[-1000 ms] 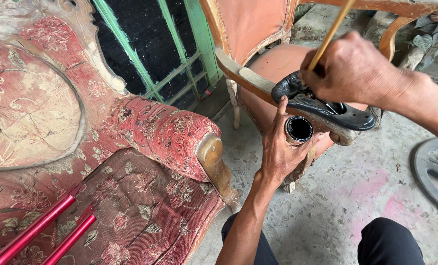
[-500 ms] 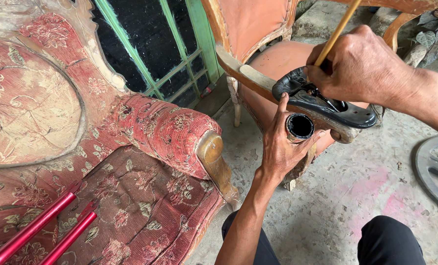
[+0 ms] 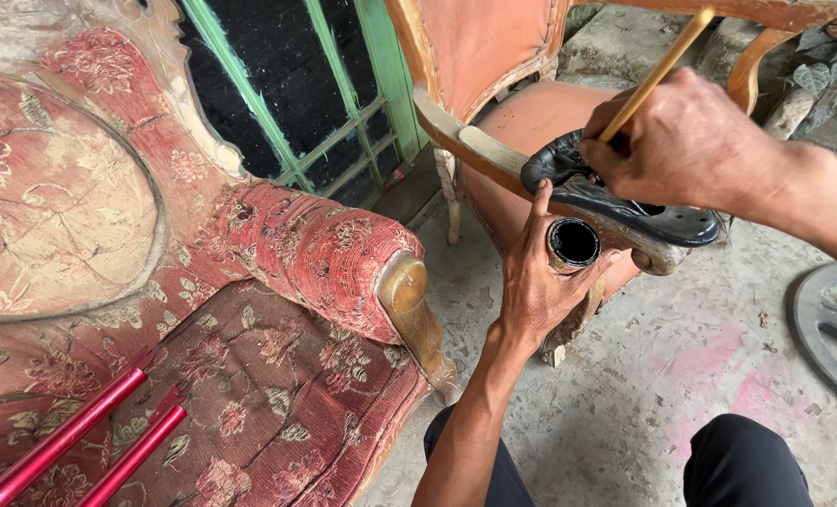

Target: The person holds a bicycle saddle in one hand and a small open can of black paint in the other, brushing black paint over the saddle's underside and rails with a long-handled brush. They carry the saddle and paint can to a workbench and continue brushing paint onto the saddle while turning it to reach different areas.

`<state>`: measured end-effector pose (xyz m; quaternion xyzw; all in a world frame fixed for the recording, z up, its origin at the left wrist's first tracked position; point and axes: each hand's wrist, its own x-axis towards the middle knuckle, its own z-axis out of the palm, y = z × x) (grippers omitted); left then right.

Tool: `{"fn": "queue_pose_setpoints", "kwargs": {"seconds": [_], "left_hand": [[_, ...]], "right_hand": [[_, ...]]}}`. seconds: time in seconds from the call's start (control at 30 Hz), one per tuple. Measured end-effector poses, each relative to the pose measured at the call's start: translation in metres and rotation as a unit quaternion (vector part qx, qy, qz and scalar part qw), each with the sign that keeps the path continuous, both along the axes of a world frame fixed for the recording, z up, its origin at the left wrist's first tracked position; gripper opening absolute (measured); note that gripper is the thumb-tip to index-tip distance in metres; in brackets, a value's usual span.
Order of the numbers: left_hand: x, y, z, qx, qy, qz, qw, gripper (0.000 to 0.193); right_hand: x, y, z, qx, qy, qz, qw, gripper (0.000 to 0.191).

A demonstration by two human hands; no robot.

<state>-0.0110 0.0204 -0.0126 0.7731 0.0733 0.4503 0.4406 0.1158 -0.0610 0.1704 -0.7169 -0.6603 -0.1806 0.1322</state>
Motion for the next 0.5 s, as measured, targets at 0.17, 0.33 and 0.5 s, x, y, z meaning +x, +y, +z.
{"fn": "queue_pose_setpoints", "kwargs": {"seconds": [0.17,0.33,0.5], "left_hand": [[-0.001,-0.002,0.003,-0.034,0.006,-0.005,0.999,0.102],[-0.001,-0.001,0.002,-0.006,-0.006,0.006,1.0,0.091],[-0.002,-0.001,-0.001,0.047,-0.023,0.027,0.998,0.063]], "right_hand": [[0.0,-0.002,0.0,0.008,0.007,-0.023,1.0,0.018],[-0.003,-0.002,0.005,-0.086,-0.046,-0.066,0.993,0.018],[-0.011,-0.001,0.011,0.025,0.028,0.023,0.999,0.018]]}}
